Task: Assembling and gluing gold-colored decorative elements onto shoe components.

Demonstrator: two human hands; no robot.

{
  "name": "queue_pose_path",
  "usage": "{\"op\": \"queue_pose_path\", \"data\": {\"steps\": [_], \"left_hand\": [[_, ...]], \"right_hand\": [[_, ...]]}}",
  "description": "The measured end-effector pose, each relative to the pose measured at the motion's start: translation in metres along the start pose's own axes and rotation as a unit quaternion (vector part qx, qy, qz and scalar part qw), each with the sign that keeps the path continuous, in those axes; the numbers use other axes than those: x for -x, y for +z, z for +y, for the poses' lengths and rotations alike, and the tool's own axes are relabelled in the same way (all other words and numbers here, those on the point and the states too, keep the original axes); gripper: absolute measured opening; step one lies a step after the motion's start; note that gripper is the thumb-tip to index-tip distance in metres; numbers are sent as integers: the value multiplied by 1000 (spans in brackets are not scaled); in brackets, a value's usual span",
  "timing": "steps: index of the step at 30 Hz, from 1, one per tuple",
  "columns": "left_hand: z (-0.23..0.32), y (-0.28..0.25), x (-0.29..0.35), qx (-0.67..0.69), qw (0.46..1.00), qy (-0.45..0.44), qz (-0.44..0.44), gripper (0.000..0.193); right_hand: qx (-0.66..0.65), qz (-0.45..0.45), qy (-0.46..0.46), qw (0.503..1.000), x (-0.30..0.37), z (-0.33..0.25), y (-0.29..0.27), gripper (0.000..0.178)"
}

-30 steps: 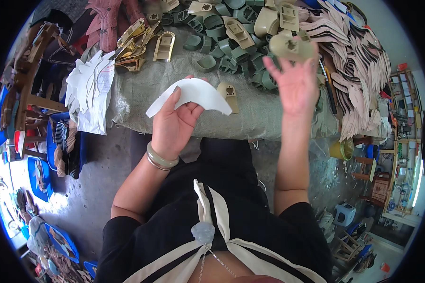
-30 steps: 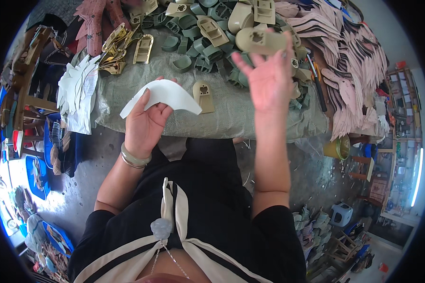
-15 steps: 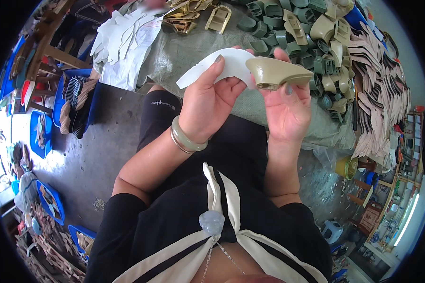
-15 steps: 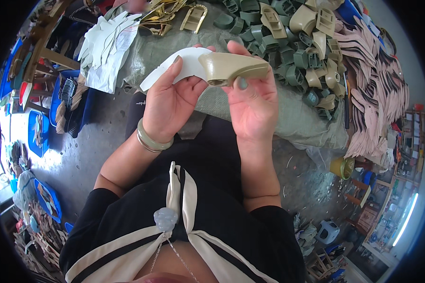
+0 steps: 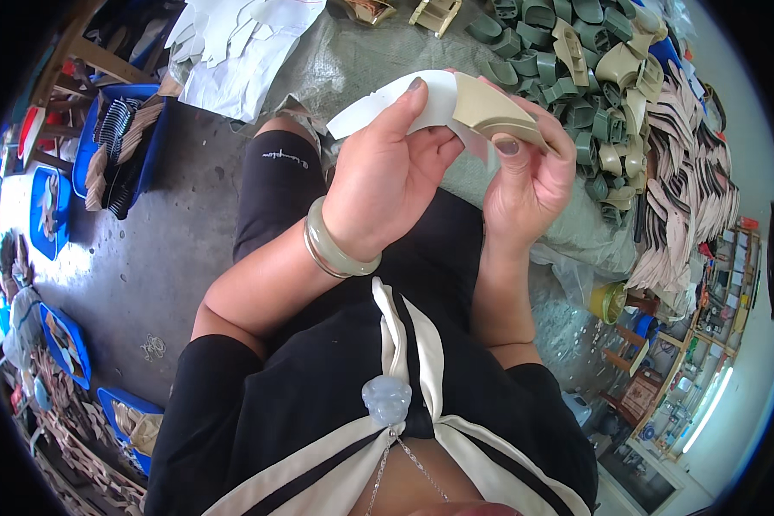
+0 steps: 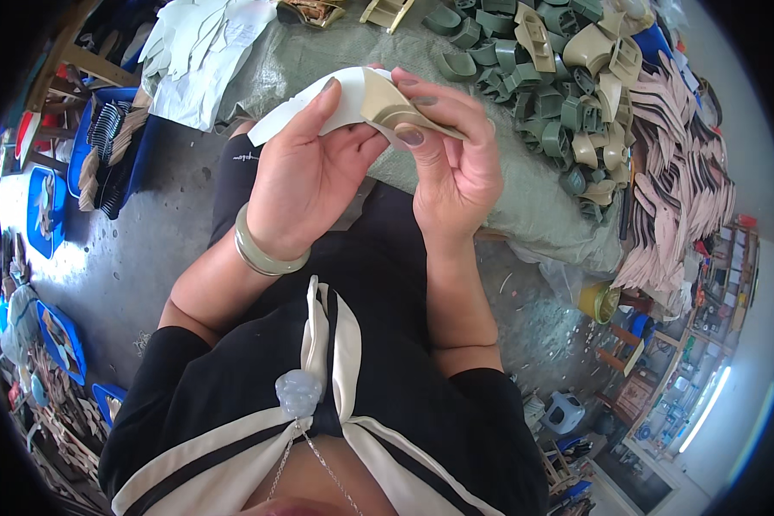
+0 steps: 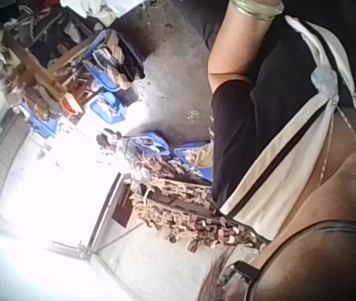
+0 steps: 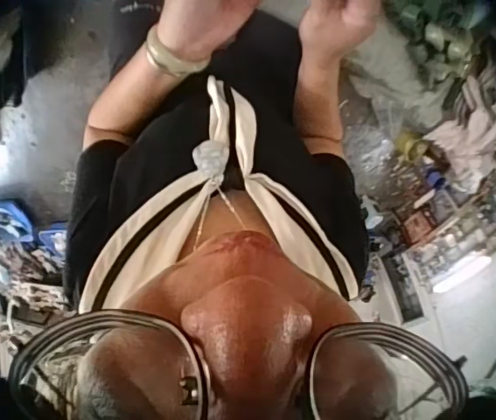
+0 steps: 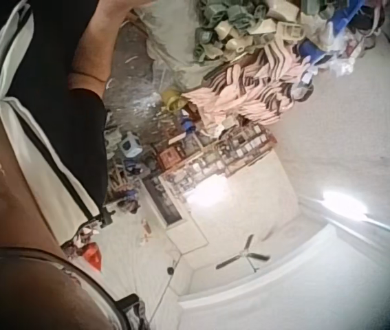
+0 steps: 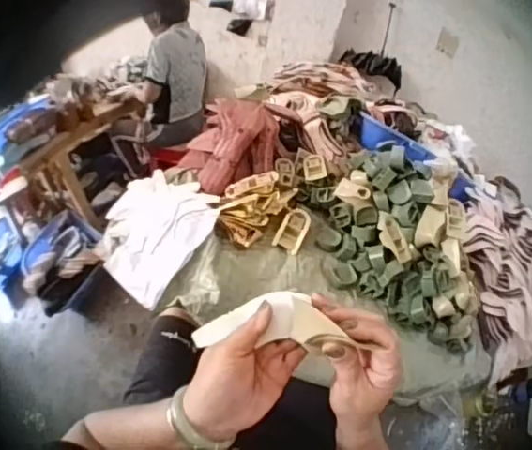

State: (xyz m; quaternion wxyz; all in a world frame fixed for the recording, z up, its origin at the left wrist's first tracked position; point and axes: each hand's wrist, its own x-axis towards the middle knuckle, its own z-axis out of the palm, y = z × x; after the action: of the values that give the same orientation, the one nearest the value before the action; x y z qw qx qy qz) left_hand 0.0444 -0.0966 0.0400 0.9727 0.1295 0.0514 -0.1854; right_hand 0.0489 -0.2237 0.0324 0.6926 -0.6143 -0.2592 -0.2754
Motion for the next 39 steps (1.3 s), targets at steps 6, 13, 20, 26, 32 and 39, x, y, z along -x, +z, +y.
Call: {"op": "queue_pose_path", "data": {"steps": [6,13,20,26,32,39], "left_hand": [[6,-3,3,-6,1000,-21,22,38],[7,0,4,1,999,-21,31,38],[4,-2,6,-6,999,-24,26,38],[3,-1,6,-11,1000,-20,21,37],[2,-3,8,-30,999,-30,6,39],[1,4,28,-42,996,-48,-56,49]], "right_hand": [[23,-42,-8,999,1,5,-2,20],[4,-38,25,999,6,7,-2,20],[23,-45,27,998,8,5,-5,21],[34,-34,47,998,10,5,-5,20],[77,-53,3,996,10,2,-8,16],[193,-126,-148,962,13,-20,-8,11]]}}
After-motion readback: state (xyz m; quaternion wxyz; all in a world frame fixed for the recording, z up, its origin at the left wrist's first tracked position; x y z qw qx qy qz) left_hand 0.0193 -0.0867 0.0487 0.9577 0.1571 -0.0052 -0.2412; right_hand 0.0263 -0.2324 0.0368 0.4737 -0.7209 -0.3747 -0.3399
